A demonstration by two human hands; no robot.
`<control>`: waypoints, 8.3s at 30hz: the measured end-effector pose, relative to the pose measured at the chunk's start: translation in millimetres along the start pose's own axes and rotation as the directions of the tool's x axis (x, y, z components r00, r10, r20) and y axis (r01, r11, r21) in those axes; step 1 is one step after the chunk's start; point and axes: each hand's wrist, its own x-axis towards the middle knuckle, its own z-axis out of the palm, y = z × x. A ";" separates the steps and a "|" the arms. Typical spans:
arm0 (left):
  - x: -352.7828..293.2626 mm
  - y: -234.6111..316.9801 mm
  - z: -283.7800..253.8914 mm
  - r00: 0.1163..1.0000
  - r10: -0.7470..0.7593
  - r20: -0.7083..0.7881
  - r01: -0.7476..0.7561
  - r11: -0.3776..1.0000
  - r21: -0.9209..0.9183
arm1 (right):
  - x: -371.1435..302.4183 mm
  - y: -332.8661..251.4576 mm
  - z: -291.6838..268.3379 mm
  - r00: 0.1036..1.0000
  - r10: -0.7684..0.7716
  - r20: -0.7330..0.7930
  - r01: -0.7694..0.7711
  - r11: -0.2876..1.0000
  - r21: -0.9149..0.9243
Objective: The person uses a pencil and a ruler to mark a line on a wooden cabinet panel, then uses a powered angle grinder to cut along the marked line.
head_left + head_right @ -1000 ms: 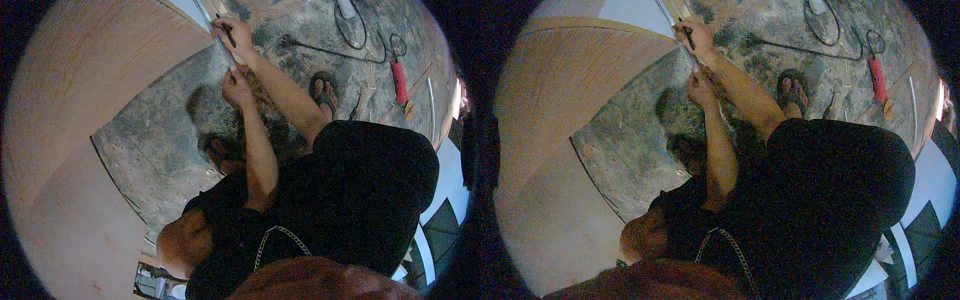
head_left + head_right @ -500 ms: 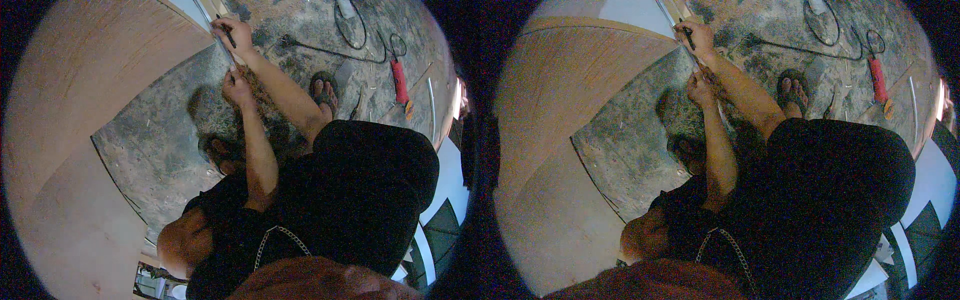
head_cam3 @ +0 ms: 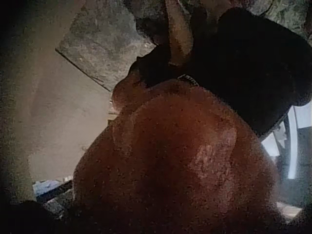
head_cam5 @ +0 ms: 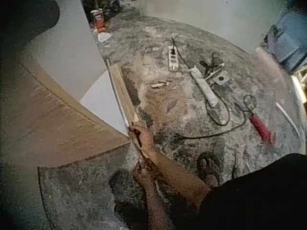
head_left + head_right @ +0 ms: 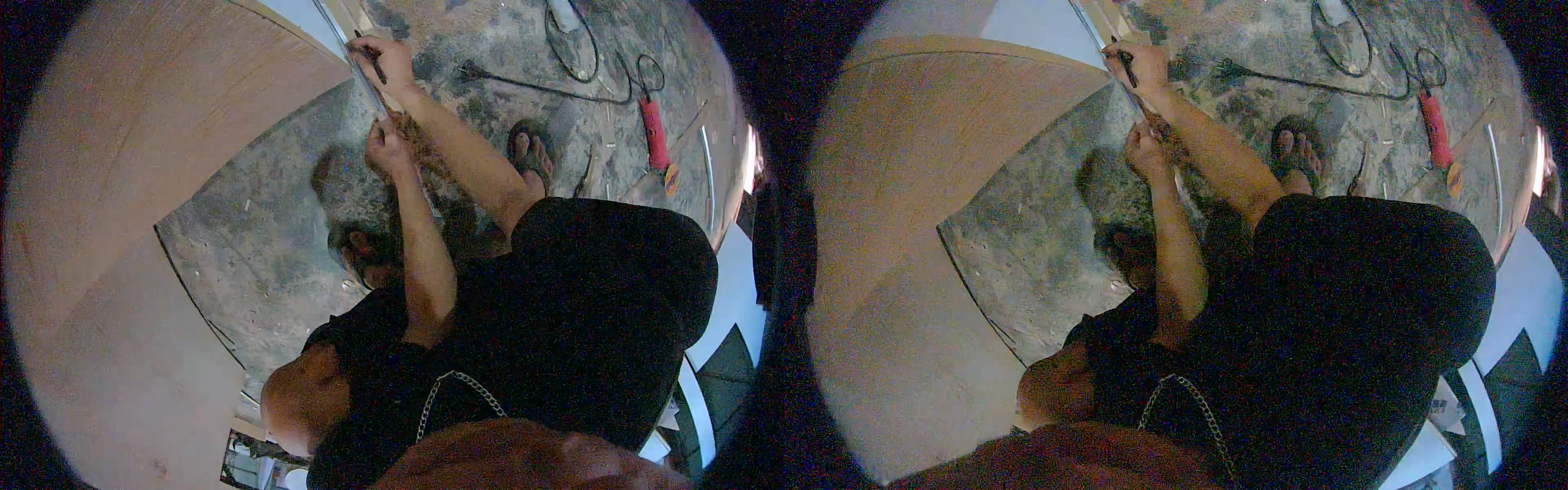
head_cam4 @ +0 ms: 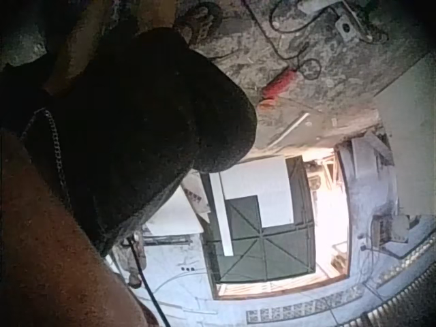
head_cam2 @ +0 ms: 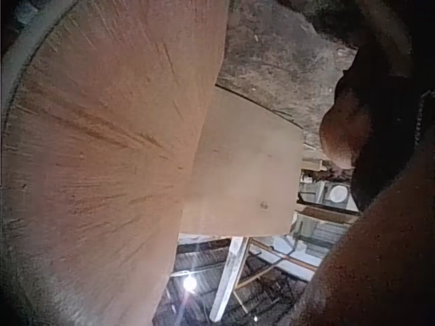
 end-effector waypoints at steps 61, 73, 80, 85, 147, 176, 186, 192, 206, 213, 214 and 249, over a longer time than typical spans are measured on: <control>-7.9 -8.1 3.6 0.995 -0.094 -0.024 0.091 0.990 -0.105 | -3.1 3.7 -5.4 0.985 0.145 0.095 -0.155 0.982 0.105; -10.2 4.5 3.4 0.981 -0.193 0.023 0.185 0.895 -0.407 | -1.3 -17.1 -7.7 0.938 0.293 0.187 -0.321 0.936 0.142; 5.0 -25.7 -6.8 0.999 0.009 0.030 -0.007 0.997 -0.075 | 20.2 -19.8 -8.3 0.938 0.334 0.092 -0.345 0.880 0.325; 7.2 -33.1 -0.7 0.982 -0.189 0.001 0.176 0.910 -0.374 | 40.5 -24.2 -15.3 0.961 0.202 0.187 -0.200 0.979 -0.032; 6.6 -35.5 -2.8 0.981 -0.188 0.046 0.194 0.957 -0.217 | 55.5 8.6 15.2 0.806 0.046 0.590 0.119 0.964 -0.238; 13.2 -33.4 -4.1 0.994 -0.110 0.023 0.112 0.959 -0.259 | 95.1 -4.8 35.7 0.775 0.300 0.556 -0.521 0.802 0.292; 0.0 -9.1 5.5 0.981 -0.188 0.055 0.195 0.926 -0.322 | 70.7 -11.1 1.3 0.611 0.175 0.772 0.114 0.946 -0.304; 2.5 -25.2 5.6 0.946 -0.313 0.080 0.313 0.826 -0.468 | 73.4 -1.4 3.3 0.662 0.277 0.696 -0.389 0.921 0.003; 7.5 -37.1 3.2 0.993 -0.108 0.039 0.114 0.972 -0.206 | 63.1 4.4 -0.9 0.716 0.059 0.696 0.015 0.995 -0.099; 11.6 -34.3 -10.8 0.963 -0.266 0.044 0.268 0.923 -0.275 | 61.5 -23.3 1.0 0.584 0.171 0.794 0.097 0.956 -0.277; 13.9 -34.5 -13.0 0.967 -0.250 0.054 0.254 0.921 -0.294 | 57.1 -22.3 6.0 0.657 0.115 0.745 0.167 0.941 -0.293; -44.1 43.9 42.5 0.963 0.259 0.076 -0.269 0.945 0.184 | 77.6 54.3 -86.3 0.976 0.189 0.106 -0.207 0.671 0.712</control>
